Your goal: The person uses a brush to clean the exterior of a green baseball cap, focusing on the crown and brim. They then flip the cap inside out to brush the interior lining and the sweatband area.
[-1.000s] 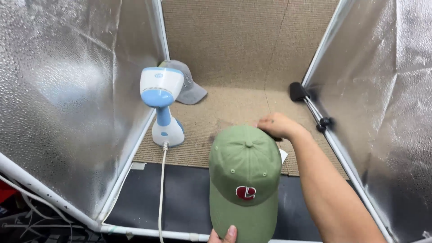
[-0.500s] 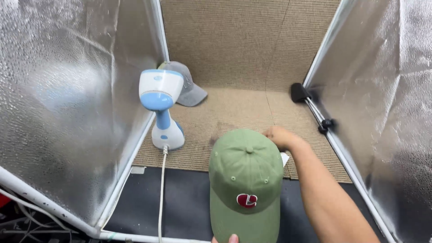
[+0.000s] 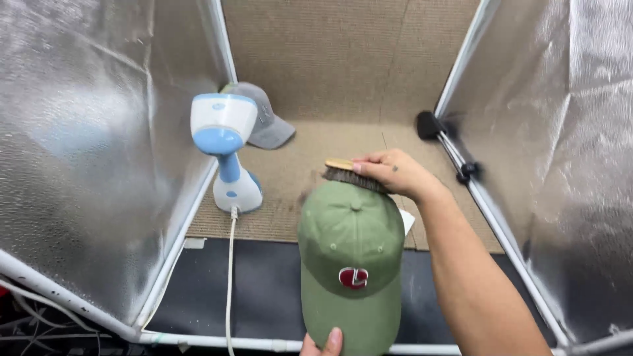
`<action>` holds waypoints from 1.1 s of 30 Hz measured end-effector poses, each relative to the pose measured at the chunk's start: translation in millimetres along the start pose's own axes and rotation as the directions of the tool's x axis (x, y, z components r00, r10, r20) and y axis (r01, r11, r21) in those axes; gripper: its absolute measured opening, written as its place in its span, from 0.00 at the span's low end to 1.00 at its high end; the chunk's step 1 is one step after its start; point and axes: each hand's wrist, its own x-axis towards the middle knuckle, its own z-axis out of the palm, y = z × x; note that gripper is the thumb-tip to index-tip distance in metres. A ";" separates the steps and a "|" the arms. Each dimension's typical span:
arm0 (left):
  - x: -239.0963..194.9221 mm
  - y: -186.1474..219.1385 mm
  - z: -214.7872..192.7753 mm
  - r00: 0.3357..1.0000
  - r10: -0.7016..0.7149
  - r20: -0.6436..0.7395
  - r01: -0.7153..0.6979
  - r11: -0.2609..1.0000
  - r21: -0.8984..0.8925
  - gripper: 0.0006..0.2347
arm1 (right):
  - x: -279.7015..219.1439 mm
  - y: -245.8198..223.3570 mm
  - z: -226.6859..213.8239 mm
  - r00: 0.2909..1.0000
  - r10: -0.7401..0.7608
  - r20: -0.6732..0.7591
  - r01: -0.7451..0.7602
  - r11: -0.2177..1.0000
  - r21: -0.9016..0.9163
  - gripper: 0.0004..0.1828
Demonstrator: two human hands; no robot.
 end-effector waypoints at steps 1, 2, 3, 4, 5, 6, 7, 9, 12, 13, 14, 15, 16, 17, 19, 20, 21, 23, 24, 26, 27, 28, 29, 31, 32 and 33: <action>-3.7 9.4 15.9 1.000 0.014 0.008 -0.014 1.000 -0.014 0.26 | 13.7 -2.0 -6.3 1.000 -0.020 -0.004 0.020 1.000 -0.008 0.27; -15.5 18.2 21.5 0.999 -0.014 0.036 0.018 0.994 -0.110 0.28 | 21.7 4.5 -7.0 0.996 -0.088 -0.001 0.084 0.957 -0.278 0.24; -26.2 26.3 27.5 0.997 -0.038 0.066 0.050 0.977 -0.205 0.30 | 30.7 12.0 -7.4 0.988 -0.154 0.023 0.143 0.838 -0.527 0.22; -28.7 28.3 24.7 0.997 -0.050 0.067 0.062 0.979 -0.192 0.30 | 20.5 14.4 -0.1 0.990 -0.139 0.017 0.128 0.844 -0.521 0.22; -31.3 31.1 21.8 0.993 -0.087 0.078 0.096 0.987 -0.129 0.29 | 10.4 15.7 7.6 0.912 -0.411 -0.011 0.366 0.823 -0.434 0.19; -27.3 33.7 28.1 0.991 -0.100 0.093 0.109 0.990 -0.090 0.29 | 8.1 7.0 11.4 0.740 -0.670 -0.057 0.609 0.704 -0.366 0.17; -22.4 37.8 32.4 0.991 -0.088 0.100 0.098 0.990 -0.103 0.29 | -4.2 -2.4 10.0 0.729 -0.683 -0.054 0.620 0.690 -0.373 0.17; -22.4 46.7 24.5 0.981 -0.162 0.103 0.158 0.986 0.048 0.28 | -35.5 -11.1 19.2 0.678 -0.698 0.230 0.728 0.597 -0.337 0.23; -26.6 48.8 16.5 0.964 -0.250 0.094 0.227 0.952 0.203 0.27 | 10.6 8.8 11.1 0.974 -0.223 -0.028 0.218 0.967 -0.134 0.26; -12.8 24.1 -1.0 0.962 -0.258 0.095 0.234 0.950 0.207 0.27 | 21.8 27.3 12.2 0.976 -0.215 -0.031 0.209 0.969 -0.135 0.26; 7.9 1.6 -11.0 0.991 -0.101 0.083 0.088 0.985 0.148 0.28 | 39.0 37.7 9.5 0.990 -0.139 -0.002 0.138 0.984 -0.115 0.18; 29.0 -20.6 -20.0 0.996 0.057 0.063 -0.063 0.994 0.088 0.29 | 56.4 47.5 6.1 0.998 -0.062 0.027 0.064 0.993 -0.097 0.21; 26.9 -17.6 -15.8 0.996 0.062 0.064 -0.068 0.994 0.086 0.29 | 57.6 43.6 2.4 0.997 -0.068 0.027 0.070 0.993 -0.097 0.21; 25.4 -15.6 -11.6 0.997 0.056 0.054 -0.059 0.997 0.043 0.28 | 59.3 40.8 -1.2 0.995 0.049 0.086 -0.039 0.992 -0.118 0.19; 5.3 -11.1 -13.2 0.999 0.022 0.034 -0.023 0.999 0.025 0.28 | 49.4 50.7 0.6 0.968 0.200 0.149 -0.180 0.974 -0.136 0.17; 1.4 -4.4 -4.0 1.000 0.008 0.026 -0.007 0.999 -0.038 0.28 | 49.6 48.0 -1.8 0.993 0.095 0.066 -0.076 0.966 -0.248 0.18; -2.5 2.6 5.2 1.000 -0.007 0.019 0.009 0.995 -0.100 0.27 | 50.0 44.9 -4.1 1.000 -0.021 -0.005 0.018 0.931 -0.364 0.21; -29.8 27.3 25.0 0.998 -0.058 -0.015 0.056 0.995 -0.084 0.28 | -6.1 13.9 2.3 0.963 -0.262 -0.069 0.225 0.916 -0.332 0.22; -40.7 40.2 36.7 0.995 -0.092 -0.047 0.088 0.993 -0.082 0.29 | -31.1 -4.9 5.6 0.855 -0.500 -0.139 0.440 0.840 -0.318 0.25; -35.7 50.2 25.3 0.985 -0.172 0.011 0.170 0.981 0.090 0.29 | -66.9 4.4 26.1 0.926 -0.328 -0.188 0.269 0.921 -0.283 0.26; -34.4 54.1 18.7 0.964 -0.262 0.055 0.238 0.934 0.265 0.28 | -86.2 10.6 36.3 0.962 -0.143 -0.233 0.086 0.967 -0.239 0.28; -32.9 50.3 16.3 0.959 -0.279 0.047 0.256 0.926 0.277 0.28 | -84.2 26.1 35.9 0.965 -0.120 -0.233 0.064 0.970 -0.233 0.28; -31.7 46.5 13.7 0.953 -0.297 0.055 0.280 0.937 0.208 0.26 | -82.9 41.6 35.6 0.922 -0.227 -0.314 0.225 0.973 -0.041 0.28; -30.9 43.9 15.4 0.948 -0.310 0.074 0.300 0.946 0.125 0.24 | -84.2 65.7 32.7 0.852 -0.319 -0.414 0.399 0.909 0.122 0.28; -32.4 46.6 17.1 0.949 -0.307 0.067 0.297 0.946 0.127 0.24 | -86.3 74.5 32.1 0.925 -0.134 -0.356 0.186 0.975 0.118 0.28; -33.9 49.1 19.2 0.951 -0.305 0.060 0.295 0.947 0.129 0.25 | -88.1 83.6 31.0 0.951 0.063 -0.302 -0.035 0.995 0.098 0.29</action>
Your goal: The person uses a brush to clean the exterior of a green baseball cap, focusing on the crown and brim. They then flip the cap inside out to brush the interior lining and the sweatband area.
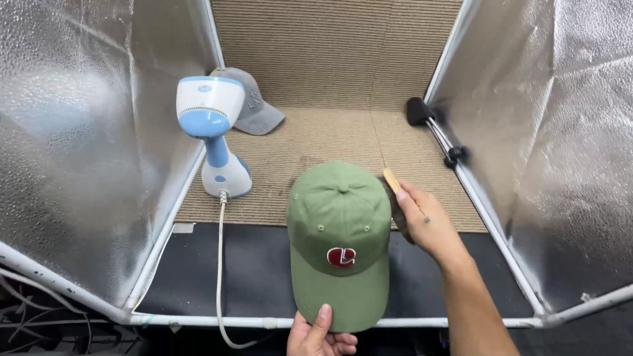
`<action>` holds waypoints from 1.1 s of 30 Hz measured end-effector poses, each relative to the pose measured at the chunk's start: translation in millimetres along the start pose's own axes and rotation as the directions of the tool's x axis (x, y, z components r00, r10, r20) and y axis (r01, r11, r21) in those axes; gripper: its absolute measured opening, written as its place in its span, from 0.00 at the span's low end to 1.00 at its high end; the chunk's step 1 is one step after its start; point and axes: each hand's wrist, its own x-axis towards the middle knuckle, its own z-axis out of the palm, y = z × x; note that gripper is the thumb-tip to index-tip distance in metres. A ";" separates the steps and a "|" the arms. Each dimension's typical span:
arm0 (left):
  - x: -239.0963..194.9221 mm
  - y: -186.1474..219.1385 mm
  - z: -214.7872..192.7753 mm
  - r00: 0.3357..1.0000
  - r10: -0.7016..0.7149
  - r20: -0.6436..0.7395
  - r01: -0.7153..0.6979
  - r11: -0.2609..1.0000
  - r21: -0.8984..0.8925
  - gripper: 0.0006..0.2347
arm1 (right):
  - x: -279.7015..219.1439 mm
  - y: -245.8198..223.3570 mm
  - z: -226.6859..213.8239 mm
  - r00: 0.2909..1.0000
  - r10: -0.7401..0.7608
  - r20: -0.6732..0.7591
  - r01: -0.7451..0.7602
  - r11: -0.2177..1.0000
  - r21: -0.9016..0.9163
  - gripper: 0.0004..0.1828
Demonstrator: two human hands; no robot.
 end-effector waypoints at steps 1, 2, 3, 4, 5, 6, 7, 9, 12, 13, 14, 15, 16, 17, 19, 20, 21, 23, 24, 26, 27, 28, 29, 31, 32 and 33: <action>2.1 -4.0 -4.4 1.000 -0.013 -0.005 0.013 1.000 0.011 0.25 | -6.2 10.2 3.3 1.000 0.017 -0.002 -0.017 1.000 0.002 0.29; 4.5 -8.1 -8.3 1.000 0.007 0.006 -0.007 1.000 0.000 0.23 | -12.1 20.4 6.4 0.995 -0.031 -0.099 0.036 0.998 0.050 0.30; 14.2 -9.5 -4.9 0.999 0.041 0.033 -0.041 0.999 -0.021 0.21 | -9.7 26.2 7.0 0.974 -0.096 -0.207 0.116 0.989 0.087 0.31; 17.5 -9.3 -4.5 0.998 0.042 0.044 -0.042 0.999 -0.021 0.21 | -21.3 23.4 12.7 0.971 -0.100 -0.216 0.121 0.989 0.084 0.31; 18.1 -10.1 -7.0 0.999 0.022 0.049 -0.021 1.000 -0.018 0.22 | -33.0 20.0 21.2 0.976 -0.030 -0.216 0.071 0.980 0.183 0.31; 19.2 -11.5 -9.6 0.999 0.002 0.055 -0.001 1.000 -0.014 0.23 | -44.7 17.6 29.8 0.977 0.040 -0.208 0.021 0.960 0.280 0.31; 8.4 -9.5 -10.3 0.999 -0.015 0.037 0.015 1.000 0.001 0.23 | -44.0 33.7 33.0 0.977 0.067 -0.201 -0.007 0.958 0.286 0.31; -1.1 2.2 2.3 0.994 0.061 0.091 -0.063 0.998 0.019 0.20 | -28.9 57.9 35.5 0.976 0.218 -0.008 -0.212 0.955 0.209 0.29; 4.6 4.4 -5.1 0.999 -0.021 0.038 0.018 0.997 0.068 0.28 | -59.5 50.5 28.9 0.918 -0.013 -0.396 0.085 0.983 0.165 0.28; -2.0 4.7 -3.6 0.999 -0.034 0.018 0.033 0.997 0.066 0.28 | -66.6 40.7 28.8 0.925 0.001 -0.380 0.066 0.985 0.163 0.28; -7.3 4.7 -2.0 0.999 0.000 0.049 -0.002 0.999 0.052 0.25 | -72.7 31.6 29.0 0.914 -0.131 -0.383 0.186 0.976 0.111 0.27; -7.0 9.1 4.0 0.995 0.040 0.096 -0.044 0.998 0.039 0.22 | -73.7 19.8 28.7 0.880 -0.268 -0.393 0.315 0.947 0.060 0.27; -9.0 6.0 -1.0 0.995 0.033 0.092 -0.037 0.998 0.041 0.22 | -73.7 21.2 32.0 0.883 -0.262 -0.390 0.308 0.950 0.059 0.27; -6.9 6.0 -1.1 0.996 0.044 0.072 -0.047 0.998 0.043 0.22 | -68.8 20.4 33.6 0.922 -0.169 -0.350 0.212 0.973 0.088 0.30; -6.5 4.3 -2.9 0.998 0.051 0.048 -0.053 0.998 0.042 0.22 | -59.7 30.9 30.3 0.951 -0.072 -0.301 0.110 0.988 0.108 0.32; -7.6 3.0 -5.0 0.998 0.039 0.055 -0.041 0.998 0.037 0.21 | -55.2 41.8 26.1 0.962 -0.038 -0.271 0.050 0.998 0.037 0.31; -5.0 6.0 -4.2 0.997 0.040 0.068 -0.042 0.999 0.028 0.21 | -45.0 49.1 22.7 0.970 -0.014 -0.244 0.006 0.999 -0.035 0.30; -2.4 5.1 -5.7 0.999 0.027 0.020 -0.027 0.999 0.039 0.23 | -69.3 25.3 21.6 0.936 -0.160 -0.315 0.159 0.987 -0.029 0.26; 1.4 4.5 -4.7 0.999 0.006 -0.031 -0.004 0.998 0.056 0.24 | -80.4 15.0 20.6 0.876 -0.288 -0.386 0.299 0.954 -0.033 0.23; 5.9 3.1 -2.1 0.998 0.048 0.043 -0.050 0.998 0.028 0.23 | -70.5 -5.4 20.6 0.770 -0.571 -0.285 0.529 0.821 -0.216 0.20; 5.2 1.2 -4.6 0.989 0.075 0.126 -0.078 0.997 0.018 0.22 | -71.0 -12.6 21.2 0.608 -0.780 -0.149 0.700 0.615 -0.363 0.17; -2.5 -3.1 -12.2 0.992 0.060 0.115 -0.064 0.998 0.029 0.22 | -58.0 -7.1 24.1 0.625 -0.767 -0.148 0.689 0.631 -0.358 0.17; -1.1 -1.4 -9.2 0.994 0.068 0.086 -0.070 0.997 0.026 0.23 | -34.1 -8.3 23.9 0.765 -0.625 -0.158 0.582 0.775 -0.247 0.19; -0.6 3.4 -3.5 0.995 0.083 0.062 -0.085 0.996 0.017 0.23 | 10.8 -0.8 20.1 0.870 -0.471 -0.144 0.454 0.880 -0.136 0.22; 0.3 5.7 -0.9 0.994 0.080 0.068 -0.081 0.997 0.017 0.22 | 33.2 9.4 17.2 0.920 -0.356 -0.163 0.344 0.934 -0.094 0.26; -2.4 4.6 -2.1 0.996 0.067 0.063 -0.069 0.997 0.018 0.21 | 52.0 23.0 16.0 0.960 -0.224 -0.167 0.218 0.975 -0.051 0.30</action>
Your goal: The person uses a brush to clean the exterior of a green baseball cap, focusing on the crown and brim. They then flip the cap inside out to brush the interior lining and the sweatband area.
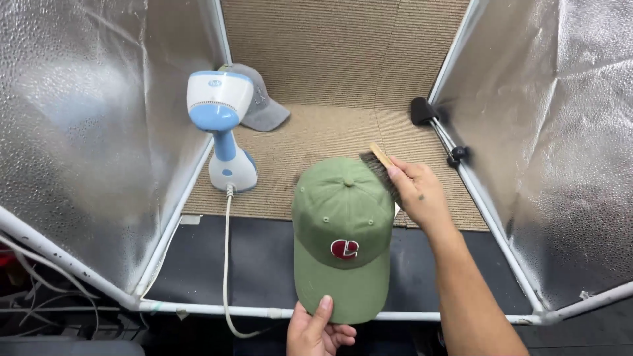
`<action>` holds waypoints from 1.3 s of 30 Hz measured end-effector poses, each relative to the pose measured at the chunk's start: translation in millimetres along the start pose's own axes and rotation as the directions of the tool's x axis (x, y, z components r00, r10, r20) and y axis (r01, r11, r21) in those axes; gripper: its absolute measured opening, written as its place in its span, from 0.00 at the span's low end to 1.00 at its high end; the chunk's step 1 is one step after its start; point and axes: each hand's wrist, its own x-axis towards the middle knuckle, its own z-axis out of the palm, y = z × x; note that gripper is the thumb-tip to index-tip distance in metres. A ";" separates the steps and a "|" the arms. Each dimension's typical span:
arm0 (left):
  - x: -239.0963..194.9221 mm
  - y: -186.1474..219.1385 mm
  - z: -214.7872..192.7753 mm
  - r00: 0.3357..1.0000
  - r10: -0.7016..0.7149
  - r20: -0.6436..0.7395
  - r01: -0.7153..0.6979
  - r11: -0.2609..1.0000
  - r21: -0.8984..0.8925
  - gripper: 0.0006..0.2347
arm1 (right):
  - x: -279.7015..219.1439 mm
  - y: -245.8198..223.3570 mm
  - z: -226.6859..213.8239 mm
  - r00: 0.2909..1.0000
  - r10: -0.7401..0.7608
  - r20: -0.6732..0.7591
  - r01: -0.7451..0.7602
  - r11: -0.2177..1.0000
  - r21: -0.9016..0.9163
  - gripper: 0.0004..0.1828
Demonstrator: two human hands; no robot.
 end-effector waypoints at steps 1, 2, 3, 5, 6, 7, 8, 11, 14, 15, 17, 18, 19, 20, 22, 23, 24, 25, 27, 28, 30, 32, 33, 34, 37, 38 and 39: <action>0.6 -3.4 -4.4 1.000 -0.001 -0.005 0.001 1.000 -0.005 0.21 | -3.7 -1.7 -0.1 1.000 -0.001 0.007 0.001 1.000 -0.002 0.30; 3.5 -4.6 -7.1 1.000 -0.019 0.002 0.019 1.000 -0.011 0.21 | -5.8 -3.6 -1.4 0.996 0.036 0.076 -0.029 0.995 -0.092 0.28; 6.8 -6.0 -9.2 0.999 -0.036 0.010 0.036 0.999 -0.015 0.21 | -7.4 -5.1 -3.0 0.987 0.080 0.141 -0.053 0.982 -0.183 0.28; 7.3 -6.3 -11.7 0.997 -0.077 -0.004 0.077 0.997 -0.007 0.21 | -47.6 -31.2 -13.2 0.993 0.111 -0.043 -0.111 0.994 0.011 0.29; 8.0 -6.2 -12.6 0.995 -0.096 -0.027 0.095 0.995 -0.020 0.21 | -64.2 -46.9 -15.6 0.968 0.150 -0.199 -0.107 0.971 0.214 0.32; 7.8 -3.8 -2.8 0.996 -0.087 -0.028 0.087 0.996 -0.028 0.21 | -70.5 -48.6 -12.0 0.971 0.140 -0.194 -0.098 0.972 0.215 0.32; 1.5 -1.9 -0.8 0.999 -0.041 -0.008 0.040 0.999 -0.028 0.22 | -85.9 -48.2 -6.4 0.973 0.076 -0.219 -0.030 0.979 0.202 0.29; -7.7 2.4 -0.2 1.000 -0.010 0.018 0.010 1.000 -0.007 0.22 | -99.5 -10.2 1.1 0.972 0.104 -0.210 -0.074 0.987 0.142 0.27; -9.0 1.9 0.5 1.000 -0.006 0.029 0.006 1.000 -0.020 0.21 | -105.9 -11.5 -11.2 0.966 0.203 -0.161 -0.192 0.978 0.078 0.27; -9.0 2.0 -0.4 0.999 -0.010 0.040 0.011 1.000 -0.011 0.21 | -112.2 -20.0 -17.2 0.955 0.247 -0.166 -0.237 0.969 0.074 0.26; 3.8 -2.2 -0.1 0.998 0.007 0.059 -0.006 1.000 -0.016 0.21 | -118.2 -37.4 -21.7 0.971 0.056 -0.233 -0.046 0.998 0.048 0.23; -0.2 -11.9 -8.8 0.999 0.000 0.046 0.001 1.000 -0.014 0.21 | -133.0 -42.1 -23.9 0.957 -0.106 -0.269 0.113 0.994 0.010 0.19; -5.1 -12.5 -9.3 0.999 -0.013 0.029 0.013 1.000 -0.012 0.21 | -132.1 -47.2 -21.5 0.962 -0.091 -0.256 0.097 0.995 0.010 0.19; -6.3 -9.8 -7.7 0.998 0.013 0.067 -0.012 1.000 -0.022 0.20 | -129.1 -53.3 -18.8 0.947 -0.227 -0.229 0.221 0.974 -0.050 0.19; -2.1 -4.6 -5.3 0.991 0.060 0.117 -0.056 0.998 -0.040 0.19 | -114.0 -58.5 -12.3 0.904 -0.377 -0.202 0.363 0.926 -0.105 0.18; 4.1 -2.7 -4.8 0.993 0.054 0.107 -0.051 0.998 -0.025 0.19 | -101.9 -57.1 -8.0 0.964 -0.224 -0.147 0.220 0.975 -0.040 0.21; 0.2 -7.4 -12.4 0.997 0.020 0.078 -0.020 1.000 -0.002 0.20 | -101.5 -52.3 -4.3 0.997 -0.037 -0.065 0.038 0.999 0.010 0.24; -6.4 -1.5 -8.5 0.997 0.013 0.073 -0.013 1.000 0.000 0.20 | -96.5 -41.6 1.9 0.998 -0.030 -0.061 0.030 1.000 0.008 0.24; -17.2 9.1 4.1 0.997 0.005 0.078 -0.006 1.000 0.004 0.20 | -83.4 -19.6 10.9 0.967 0.119 -0.224 -0.055 0.960 0.275 0.27; -11.8 6.8 3.1 0.996 0.018 0.092 -0.018 1.000 -0.002 0.20 | -76.6 -12.2 10.5 0.967 0.103 -0.233 -0.036 0.961 0.275 0.27; -6.7 -1.5 -2.9 1.000 0.004 0.021 -0.003 1.000 -0.014 0.21 | -71.3 6.5 8.7 0.911 0.392 0.129 -0.402 0.913 0.067 0.24; -3.2 -2.5 -4.1 1.000 -0.004 0.016 0.004 1.000 0.002 0.22 | -72.3 19.6 7.0 0.963 0.270 -0.019 -0.267 0.957 0.112 0.25; -1.1 -2.0 -4.6 1.000 -0.008 0.008 0.008 1.000 0.012 0.23 | -71.7 24.7 6.7 0.976 0.139 -0.167 -0.118 0.984 0.131 0.26; 2.1 0.3 -1.3 1.000 0.011 0.017 -0.011 1.000 0.003 0.23 | -73.8 2.7 -0.2 0.978 0.118 -0.170 -0.096 0.986 0.136 0.26; 1.7 -0.9 -7.5 0.997 -0.056 -0.055 0.057 0.998 0.014 0.25 | -89.4 -46.1 -15.2 0.927 -0.196 -0.319 0.257 0.953 0.163 0.20; 4.6 -1.7 -9.4 0.997 -0.071 -0.025 0.071 0.997 0.004 0.23 | -83.8 -57.0 -18.4 0.927 -0.358 -0.112 0.368 0.925 0.089 0.18; 7.3 -2.2 -11.2 0.996 -0.084 0.004 0.084 0.996 -0.005 0.21 | -78.2 -68.2 -21.7 0.867 -0.485 0.111 0.484 0.874 0.043 0.17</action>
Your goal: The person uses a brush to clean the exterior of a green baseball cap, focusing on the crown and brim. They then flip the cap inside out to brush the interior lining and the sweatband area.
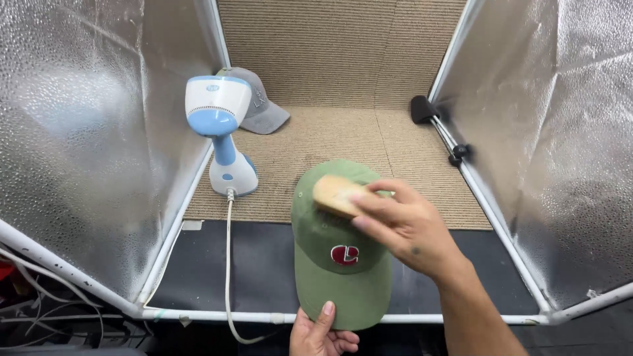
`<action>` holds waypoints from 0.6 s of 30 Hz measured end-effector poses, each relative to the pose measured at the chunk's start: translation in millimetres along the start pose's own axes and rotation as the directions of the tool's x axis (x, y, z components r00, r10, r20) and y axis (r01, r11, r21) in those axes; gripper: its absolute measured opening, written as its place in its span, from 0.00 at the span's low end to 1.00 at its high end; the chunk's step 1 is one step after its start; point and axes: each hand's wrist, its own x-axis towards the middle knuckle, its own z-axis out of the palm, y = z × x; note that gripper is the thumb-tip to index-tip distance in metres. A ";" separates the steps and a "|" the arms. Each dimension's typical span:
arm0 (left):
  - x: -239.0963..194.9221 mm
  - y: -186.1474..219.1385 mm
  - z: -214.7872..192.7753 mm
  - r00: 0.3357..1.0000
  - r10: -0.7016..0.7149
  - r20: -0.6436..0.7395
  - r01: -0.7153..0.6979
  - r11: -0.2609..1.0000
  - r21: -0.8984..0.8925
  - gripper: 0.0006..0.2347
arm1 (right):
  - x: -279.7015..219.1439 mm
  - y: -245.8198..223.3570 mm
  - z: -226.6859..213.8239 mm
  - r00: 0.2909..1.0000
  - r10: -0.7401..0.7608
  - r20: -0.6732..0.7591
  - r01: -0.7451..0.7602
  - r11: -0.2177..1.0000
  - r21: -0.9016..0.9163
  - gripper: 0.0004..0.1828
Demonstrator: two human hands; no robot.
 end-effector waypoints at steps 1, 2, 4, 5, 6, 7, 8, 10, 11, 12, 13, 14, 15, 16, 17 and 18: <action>0.6 1.4 2.2 1.000 0.004 0.003 -0.004 1.000 0.001 0.21 | 21.2 18.7 4.8 1.000 -0.004 -0.003 0.004 1.000 0.000 0.17; 0.8 3.0 3.9 1.000 0.016 -0.014 -0.016 1.000 0.003 0.22 | 42.5 36.7 9.7 0.994 0.081 0.071 -0.078 0.996 -0.044 0.21; -3.4 1.4 3.1 0.999 0.023 -0.041 -0.023 1.000 -0.003 0.23 | 73.2 57.0 12.9 0.973 0.171 0.154 -0.158 0.983 -0.094 0.25; -3.5 2.0 4.0 0.999 0.017 -0.034 -0.017 1.000 0.002 0.23 | 87.4 59.5 9.9 0.928 0.335 0.165 -0.344 0.938 0.032 0.26; -3.8 2.7 5.2 1.000 0.011 -0.027 -0.010 1.000 0.008 0.22 | 101.8 61.9 6.7 0.852 0.485 0.197 -0.515 0.843 0.153 0.27; -4.0 0.9 5.9 1.000 0.013 -0.024 -0.012 1.000 0.010 0.22 | 103.0 66.7 8.0 0.854 0.483 0.194 -0.513 0.844 0.155 0.27; -4.1 -0.8 6.6 0.997 0.040 -0.064 -0.039 0.999 0.014 0.23 | 104.4 71.4 9.2 0.763 0.585 0.273 -0.618 0.784 0.047 0.20; -3.3 -0.6 11.4 0.992 0.076 -0.104 -0.076 0.997 0.006 0.23 | 108.2 83.9 14.6 0.660 0.670 0.339 -0.692 0.718 -0.073 0.20; -5.9 -0.2 12.1 0.992 0.064 -0.111 -0.066 0.998 -0.009 0.22 | 103.2 93.2 18.7 0.628 0.709 0.321 -0.736 0.675 -0.051 0.21; -8.3 0.4 12.8 0.992 0.053 -0.118 -0.056 0.998 -0.025 0.22 | 98.1 102.5 22.8 0.593 0.745 0.304 -0.776 0.630 -0.028 0.25; -6.5 -1.0 9.5 0.992 0.056 -0.113 -0.060 0.998 -0.030 0.22 | 90.6 96.2 21.0 0.599 0.742 0.301 -0.772 0.635 -0.031 0.25; -4.7 -2.3 6.4 0.994 0.072 -0.086 -0.073 0.997 -0.010 0.24 | 83.2 89.8 18.9 0.762 0.642 0.085 -0.645 0.764 0.010 0.27; -3.5 -2.6 2.3 0.994 0.090 -0.062 -0.089 0.996 0.013 0.27 | 75.4 83.4 18.2 0.861 0.490 -0.138 -0.493 0.870 0.015 0.28; -2.0 -0.9 7.9 0.994 0.094 -0.059 -0.094 0.996 0.011 0.27 | 71.6 60.4 12.6 0.863 0.485 -0.140 -0.488 0.873 0.016 0.28; -4.3 -0.5 9.0 0.993 0.091 -0.071 -0.090 0.996 0.011 0.26 | 61.9 37.3 9.1 0.936 0.350 -0.029 -0.350 0.937 0.001 0.24; -6.7 -0.6 9.9 0.993 0.088 -0.082 -0.087 0.996 0.012 0.26 | 52.2 14.3 5.4 0.976 0.202 0.083 -0.203 0.979 0.004 0.20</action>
